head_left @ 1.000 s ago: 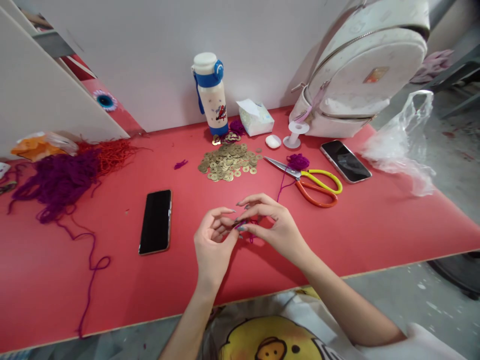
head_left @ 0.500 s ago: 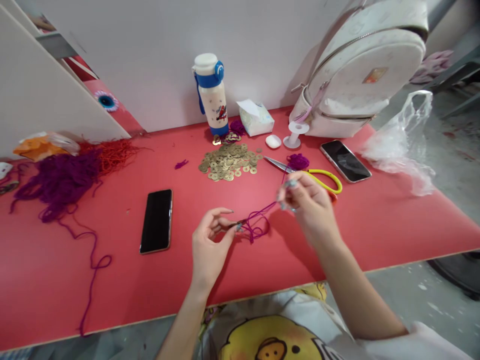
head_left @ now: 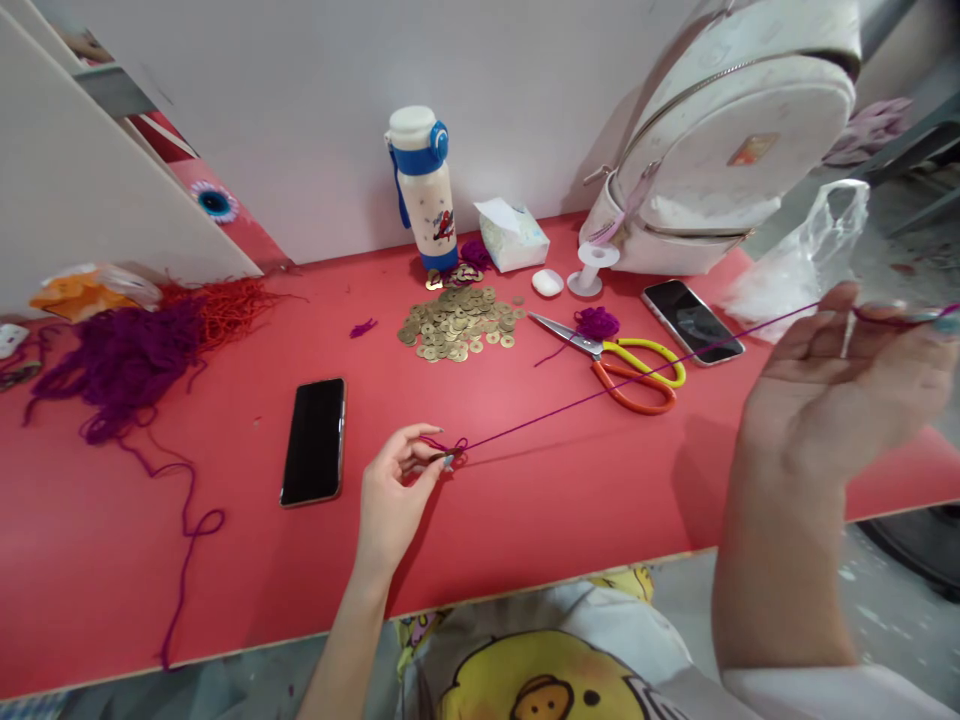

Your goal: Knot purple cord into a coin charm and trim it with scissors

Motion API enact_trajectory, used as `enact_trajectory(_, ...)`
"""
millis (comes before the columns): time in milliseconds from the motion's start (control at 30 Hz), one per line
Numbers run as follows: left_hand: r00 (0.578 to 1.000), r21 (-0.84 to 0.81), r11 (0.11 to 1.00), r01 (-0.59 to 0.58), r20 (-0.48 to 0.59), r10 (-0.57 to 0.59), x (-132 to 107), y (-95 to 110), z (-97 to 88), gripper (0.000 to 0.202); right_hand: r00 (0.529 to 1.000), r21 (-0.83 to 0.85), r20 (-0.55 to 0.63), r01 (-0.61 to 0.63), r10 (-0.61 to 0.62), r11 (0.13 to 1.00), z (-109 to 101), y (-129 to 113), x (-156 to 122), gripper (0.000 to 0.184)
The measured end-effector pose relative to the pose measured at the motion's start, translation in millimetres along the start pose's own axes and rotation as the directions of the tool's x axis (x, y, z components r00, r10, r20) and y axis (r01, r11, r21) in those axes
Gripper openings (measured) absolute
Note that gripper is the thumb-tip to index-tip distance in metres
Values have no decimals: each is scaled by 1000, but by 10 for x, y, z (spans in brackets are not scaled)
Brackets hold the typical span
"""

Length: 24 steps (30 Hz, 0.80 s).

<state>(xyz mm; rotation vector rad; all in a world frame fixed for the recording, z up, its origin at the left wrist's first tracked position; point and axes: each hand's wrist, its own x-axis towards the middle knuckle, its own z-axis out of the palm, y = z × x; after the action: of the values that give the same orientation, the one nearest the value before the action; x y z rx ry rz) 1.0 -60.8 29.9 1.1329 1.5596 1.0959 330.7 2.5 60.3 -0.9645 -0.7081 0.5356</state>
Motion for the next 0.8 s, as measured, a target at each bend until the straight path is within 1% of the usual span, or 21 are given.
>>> enact_trajectory(67,1000,8,1000,-6,-2,6,7,7,-5,25,991,-25,-18,133,-134,991,-45,79,6,4)
enact_trajectory(100,1000,16,1000,-9,0,9,12,8,-7,25,981,-69,-8,193,-194,979,-50,111,7,5)
enact_trajectory(133,1000,25,1000,-13,2,13,16,9,-8,25,966,-129,-25,254,-259,959,-44,134,8,9)
enact_trajectory(167,1000,37,999,-17,5,17,19,8,-11,25,965,-211,-13,254,-263,944,-28,148,9,14)
enact_trajectory(233,999,76,997,-33,5,33,21,1,-19,25,960,-333,-81,229,-269,915,25,152,12,18)
enact_trajectory(300,997,124,990,-71,-1,71,16,-11,-32,24,969,-375,-96,178,-229,910,92,133,8,14)
enact_trajectory(333,995,143,985,-98,1,99,11,-17,-39,23,976,-388,-75,162,-206,907,126,120,-2,13)
enact_trajectory(367,992,151,980,-129,10,129,4,-21,-44,22,994,-423,64,108,-89,900,162,108,-23,11)
enact_trajectory(400,987,147,976,-160,28,157,-5,-23,-46,22,979,-487,204,78,27,870,201,99,-58,10)
enact_trajectory(433,982,132,973,-187,52,182,-15,-22,-44,21,917,-561,364,73,166,824,244,94,-108,10)
enact_trajectory(467,976,108,972,-210,80,202,-26,-16,-36,21,829,-610,496,120,259,783,292,93,-175,12)
enact_trajectory(500,971,80,971,-224,108,215,-37,-5,-24,20,737,-624,608,213,296,752,347,96,-255,18)
enact_trajectory(533,965,50,972,-231,136,223,-49,10,-7,20,659,-601,695,314,286,735,406,103,-347,26)
enact_trajectory(567,960,19,972,-234,164,228,-59,30,13,20,523,-511,806,377,277,772,470,111,-444,37)
enact_trajectory(600,954,-14,973,-232,192,230,-68,51,34,20,384,-399,891,401,244,825,534,121,-542,43)
enact_trajectory(633,947,-48,972,-229,219,234,-74,72,54,20,263,-328,935,395,237,858,596,133,-635,48)
enact_trajectory(667,940,-83,971,-225,244,238,-79,92,70,20,171,-268,961,392,216,880,652,145,-716,49)
enact_trajectory(700,933,-117,969,-218,266,242,-81,108,82,20,103,-235,972,387,211,892,700,159,-783,47)
enact_trajectory(733,928,-150,967,-208,281,243,-82,119,87,20,50,-215,976,379,213,900,736,176,-831,41)
enact_trajectory(767,926,-180,964,-195,290,242,-81,124,85,20,20,-216,974,372,225,903,760,195,-859,33)
enact_trajectory(800,926,-208,961,-181,293,237,-80,122,78,20,19,-233,970,367,243,901,770,216,-867,27)
